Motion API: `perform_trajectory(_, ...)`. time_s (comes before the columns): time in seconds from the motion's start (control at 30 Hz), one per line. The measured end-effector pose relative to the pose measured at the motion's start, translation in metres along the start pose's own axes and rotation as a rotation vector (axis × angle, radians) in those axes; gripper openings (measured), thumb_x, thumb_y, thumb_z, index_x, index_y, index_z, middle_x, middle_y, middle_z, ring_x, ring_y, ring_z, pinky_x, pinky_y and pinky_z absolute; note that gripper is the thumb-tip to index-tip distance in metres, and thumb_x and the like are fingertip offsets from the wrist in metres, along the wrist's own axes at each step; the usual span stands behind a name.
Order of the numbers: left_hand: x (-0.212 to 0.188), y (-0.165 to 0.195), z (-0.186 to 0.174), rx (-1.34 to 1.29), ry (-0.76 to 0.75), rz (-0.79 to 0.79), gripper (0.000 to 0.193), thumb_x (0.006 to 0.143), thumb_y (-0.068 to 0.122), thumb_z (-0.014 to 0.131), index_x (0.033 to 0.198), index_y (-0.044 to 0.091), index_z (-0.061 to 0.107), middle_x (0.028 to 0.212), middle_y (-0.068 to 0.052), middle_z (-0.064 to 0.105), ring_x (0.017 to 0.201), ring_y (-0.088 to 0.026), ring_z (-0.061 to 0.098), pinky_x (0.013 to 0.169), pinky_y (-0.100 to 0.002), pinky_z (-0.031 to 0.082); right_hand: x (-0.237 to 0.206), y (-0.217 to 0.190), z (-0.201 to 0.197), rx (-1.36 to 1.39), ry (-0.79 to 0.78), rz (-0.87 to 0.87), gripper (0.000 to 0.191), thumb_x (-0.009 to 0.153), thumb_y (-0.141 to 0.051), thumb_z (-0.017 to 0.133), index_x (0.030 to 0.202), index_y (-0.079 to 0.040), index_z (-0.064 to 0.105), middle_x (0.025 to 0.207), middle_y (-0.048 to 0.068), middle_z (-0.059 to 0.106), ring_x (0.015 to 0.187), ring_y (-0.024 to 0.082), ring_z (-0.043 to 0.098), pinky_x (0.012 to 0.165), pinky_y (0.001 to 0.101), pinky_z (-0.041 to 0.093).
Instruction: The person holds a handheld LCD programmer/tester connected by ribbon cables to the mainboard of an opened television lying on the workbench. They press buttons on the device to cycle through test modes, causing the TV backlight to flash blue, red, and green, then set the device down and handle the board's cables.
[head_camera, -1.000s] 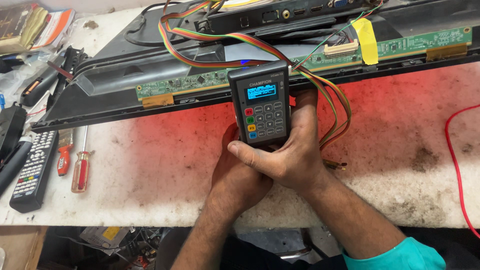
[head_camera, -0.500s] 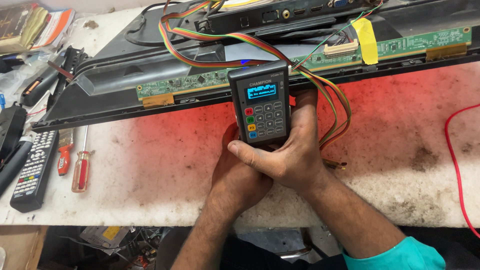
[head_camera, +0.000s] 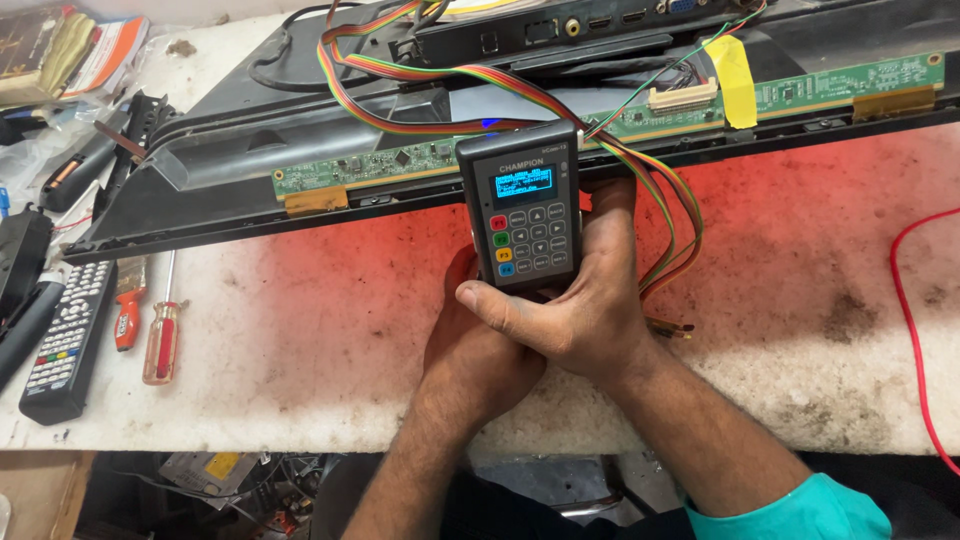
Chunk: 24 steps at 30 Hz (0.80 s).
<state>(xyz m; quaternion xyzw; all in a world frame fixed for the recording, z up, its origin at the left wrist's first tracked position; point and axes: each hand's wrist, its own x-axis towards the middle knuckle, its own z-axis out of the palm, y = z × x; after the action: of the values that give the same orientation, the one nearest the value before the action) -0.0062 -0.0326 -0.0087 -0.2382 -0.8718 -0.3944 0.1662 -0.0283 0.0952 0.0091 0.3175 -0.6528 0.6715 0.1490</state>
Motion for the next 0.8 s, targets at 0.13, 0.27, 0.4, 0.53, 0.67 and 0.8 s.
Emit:
perform_trajectory(0.13,0.0018,-0.0029,0.0038,-0.009,-0.162,-0.154,0.03,0.082,0.009,0.065,0.111,0.014,0.071,0.105,-0.009,0.076,0.098,-0.031,0.072,0.08,-0.044,0.056,-0.0003,0.0011,0.0009,0.02,0.042,-0.025,0.085,0.082,-0.008,0.09,0.144,0.0,0.034,0.125,0.008,0.053,0.11,0.012,0.059,0.096,0.0266,0.057)
perform_trajectory(0.27,0.0007,-0.0048,0.0055,0.008,-0.165,-0.135,0.032,0.082,0.008,0.065,0.112,0.014,0.071,0.104,-0.01,0.075,0.095,-0.032,0.072,0.077,-0.045,0.056,-0.001,0.0016,0.0013,0.02,0.04,0.005,0.087,0.081,-0.009,0.09,0.145,0.0,0.033,0.124,0.008,0.053,0.109,0.012,0.06,0.095,0.027,0.058)
perform_trajectory(0.4,0.0,-0.0038,0.0046,0.0,-0.15,-0.105,0.031,0.082,0.008,0.065,0.112,0.013,0.071,0.105,-0.01,0.075,0.096,-0.032,0.072,0.078,-0.044,0.056,-0.0015,0.0017,0.0013,-0.002,0.044,-0.031,0.084,0.082,-0.008,0.091,0.141,0.001,0.032,0.126,0.008,0.052,0.112,0.012,0.059,0.097,0.0269,0.057)
perform_trajectory(0.53,0.0005,-0.0015,0.0027,0.011,-0.147,-0.133,0.03,0.081,0.007,0.065,0.109,0.014,0.072,0.103,-0.009,0.076,0.095,-0.03,0.073,0.078,-0.044,0.057,-0.0009,0.001,0.0019,0.02,0.038,-0.018,0.086,0.082,-0.008,0.09,0.144,0.0,0.032,0.125,0.008,0.052,0.111,0.012,0.059,0.096,0.027,0.057)
perform_trajectory(0.67,0.0016,-0.0001,0.0024,0.013,-0.118,-0.106,0.029,0.081,0.007,0.065,0.108,0.013,0.073,0.102,-0.009,0.076,0.094,-0.031,0.073,0.078,-0.044,0.057,-0.0009,0.0015,0.002,0.022,0.044,-0.023,0.088,0.082,-0.008,0.09,0.146,-0.001,0.031,0.126,0.008,0.052,0.111,0.012,0.059,0.096,0.027,0.057)
perform_trajectory(0.8,0.0016,0.0001,0.0023,0.008,-0.115,-0.104,0.029,0.08,0.007,0.066,0.108,0.013,0.073,0.102,-0.01,0.076,0.093,-0.032,0.072,0.077,-0.044,0.057,-0.0028,0.004,0.0003,0.014,0.041,-0.029,0.085,0.082,-0.008,0.091,0.142,0.0,0.031,0.126,0.008,0.052,0.112,0.012,0.058,0.097,0.0271,0.057)
